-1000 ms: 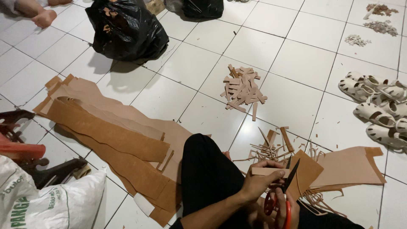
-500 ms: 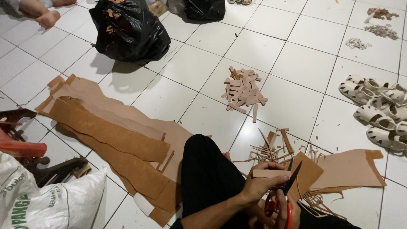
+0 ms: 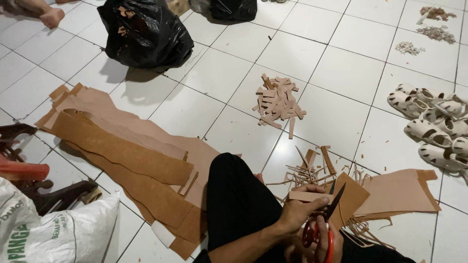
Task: The person sits cross-legged on a tiled floor and cuts tan leather/fabric strips into small pieces with red-handled scissors, working one strip at a time on their lap and tossing cut pieces onto a growing pile beside them.
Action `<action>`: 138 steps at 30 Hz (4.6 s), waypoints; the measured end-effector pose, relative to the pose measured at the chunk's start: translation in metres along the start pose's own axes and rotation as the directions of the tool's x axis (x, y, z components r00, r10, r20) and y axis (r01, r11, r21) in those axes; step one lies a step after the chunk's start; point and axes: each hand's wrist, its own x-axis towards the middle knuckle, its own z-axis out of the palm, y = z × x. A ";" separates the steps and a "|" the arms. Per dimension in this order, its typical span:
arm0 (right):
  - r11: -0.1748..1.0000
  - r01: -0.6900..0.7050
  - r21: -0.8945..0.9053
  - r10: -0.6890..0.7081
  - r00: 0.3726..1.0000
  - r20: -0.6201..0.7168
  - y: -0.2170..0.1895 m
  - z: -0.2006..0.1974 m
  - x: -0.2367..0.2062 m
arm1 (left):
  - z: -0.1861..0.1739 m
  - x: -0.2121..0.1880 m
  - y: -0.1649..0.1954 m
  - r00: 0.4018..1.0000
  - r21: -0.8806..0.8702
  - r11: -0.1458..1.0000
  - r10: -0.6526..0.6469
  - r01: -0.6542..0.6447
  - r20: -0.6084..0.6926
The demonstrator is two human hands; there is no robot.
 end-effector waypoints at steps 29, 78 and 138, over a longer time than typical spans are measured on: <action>0.986 0.017 -0.167 -0.027 0.998 -0.053 0.008 -0.004 0.002 | 0.012 0.002 0.013 0.995 0.260 0.960 0.092 -0.101 0.045; 0.994 -0.023 0.108 0.025 1.000 -0.015 0.016 -0.004 -0.003 | 0.012 0.002 0.013 0.994 0.198 0.976 0.075 -0.089 0.078; 0.998 -0.052 0.038 0.056 0.992 -0.112 0.022 0.001 -0.004 | 0.003 -0.004 0.004 0.998 0.244 0.968 0.061 -0.059 -0.001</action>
